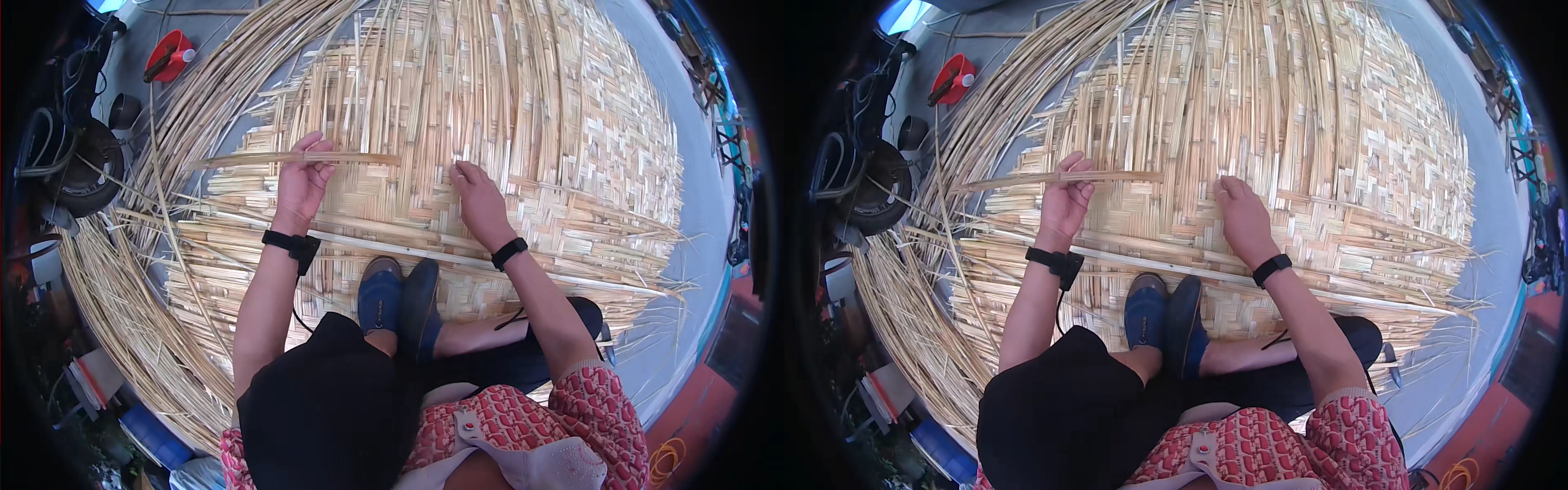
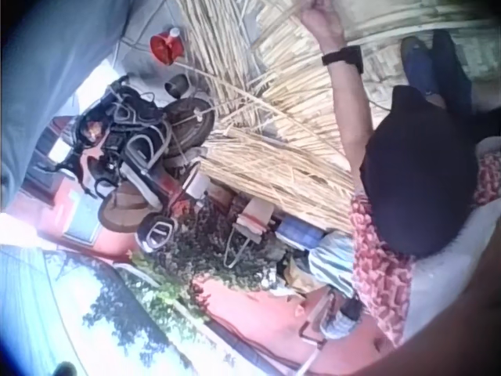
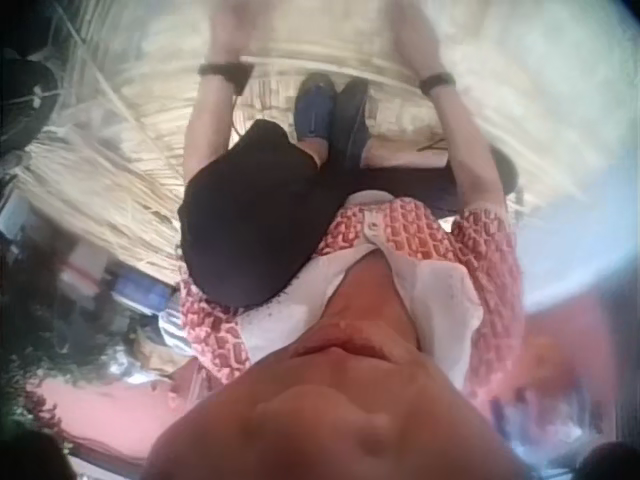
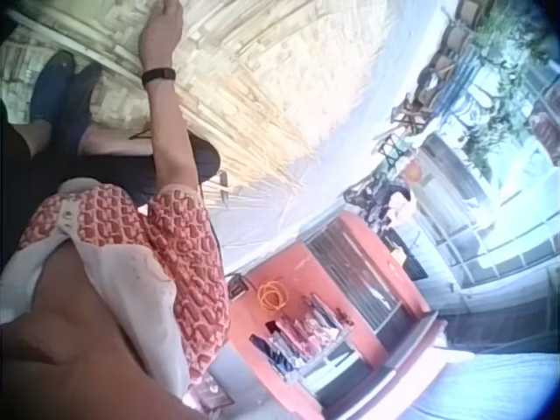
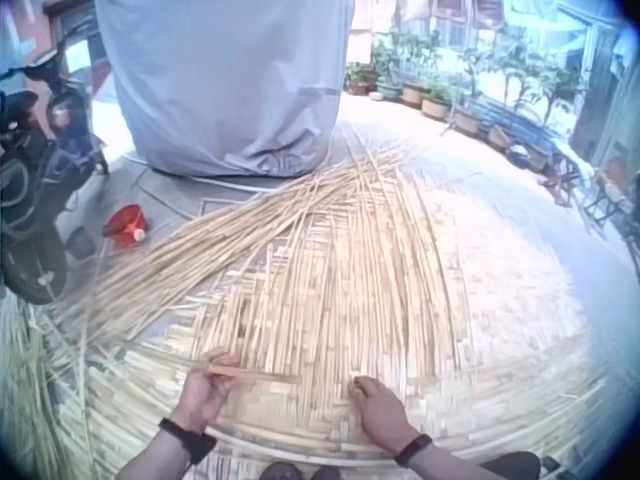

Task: Weaving bamboo strips together to create a mat.

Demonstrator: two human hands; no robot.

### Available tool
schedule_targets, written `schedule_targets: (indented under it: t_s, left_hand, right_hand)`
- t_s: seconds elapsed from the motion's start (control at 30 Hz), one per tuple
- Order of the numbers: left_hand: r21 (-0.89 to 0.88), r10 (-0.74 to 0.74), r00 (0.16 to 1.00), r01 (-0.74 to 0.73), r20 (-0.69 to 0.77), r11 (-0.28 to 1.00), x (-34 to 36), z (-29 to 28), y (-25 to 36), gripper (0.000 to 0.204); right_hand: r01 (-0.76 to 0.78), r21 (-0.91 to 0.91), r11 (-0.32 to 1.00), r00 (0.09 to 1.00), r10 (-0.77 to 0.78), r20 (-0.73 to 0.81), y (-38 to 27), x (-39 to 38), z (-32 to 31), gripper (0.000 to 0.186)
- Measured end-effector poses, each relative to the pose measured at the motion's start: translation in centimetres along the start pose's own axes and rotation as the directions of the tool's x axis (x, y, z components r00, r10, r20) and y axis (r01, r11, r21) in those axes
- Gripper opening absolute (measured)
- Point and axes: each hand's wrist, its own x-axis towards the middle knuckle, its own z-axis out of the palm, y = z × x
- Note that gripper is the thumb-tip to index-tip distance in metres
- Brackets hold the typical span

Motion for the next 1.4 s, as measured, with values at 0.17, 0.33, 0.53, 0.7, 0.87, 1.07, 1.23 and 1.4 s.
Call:
schedule_targets:
  t_s: [0.17, 0.33, 0.53, 0.7, 0.87, 1.07, 1.23, 1.4]
  left_hand:
    - [0.8, -0.126, 0.938, -0.2, 0.324, 0.566, 4.8, 3.3, 1.7, 0.024]
    - [0.986, -0.033, 0.986, -0.165, 0.164, -0.032, 10.9, 2.9, -0.6, 0.022]
    - [0.941, -0.214, 0.976, 0.026, 0.049, 0.337, 6.9, 8.4, -0.3, 0.025]
    - [0.942, -0.255, 0.957, -0.049, 0.139, 0.331, 7.7, 6.0, -0.5, 0.032]
    - [0.705, -0.273, 0.9, -0.053, 0.341, 0.707, 6.7, 3.7, -0.8, 0.028]
    - [0.771, -0.415, 0.835, -0.019, 0.362, 0.636, 5.8, 4.3, 1.6, 0.03]
    - [0.593, 0.114, 0.987, -0.159, 0.112, 0.79, 2.1, -2.5, -2.0, 0.013]
    - [0.506, 0.224, 0.974, -0.211, 0.036, 0.837, -0.3, -2.4, -2.9, 0.015]
  right_hand:
    - [-0.109, 0.614, 0.782, 0.973, -0.042, 0.226, -5.1, 7.0, 0.1, 0.035]
    - [-0.165, 0.609, 0.776, 0.958, -0.02, 0.286, -4.9, 9.9, 4.2, 0.024]
    - [0.026, 0.637, 0.77, 0.943, -0.231, 0.241, -3.8, 8.6, 0.6, 0.008]
    - [-0.333, 0.726, 0.601, 0.941, 0.166, 0.294, -5.1, 8.1, 2.6, 0.011]
    - [-0.534, 0.727, 0.431, 0.83, 0.43, 0.355, -5.8, 8.7, 5.5, 0.016]
    - [-0.291, 0.502, 0.815, 0.953, 0.198, 0.232, -6.3, 9.7, 5.0, 0.014]
    - [-0.376, 0.528, 0.761, 0.885, 0.125, 0.449, -4.7, 11.0, 7.2, 0.019]
    - [-0.384, 0.746, 0.544, 0.923, 0.223, 0.313, -4.4, 11.9, 6.1, 0.018]
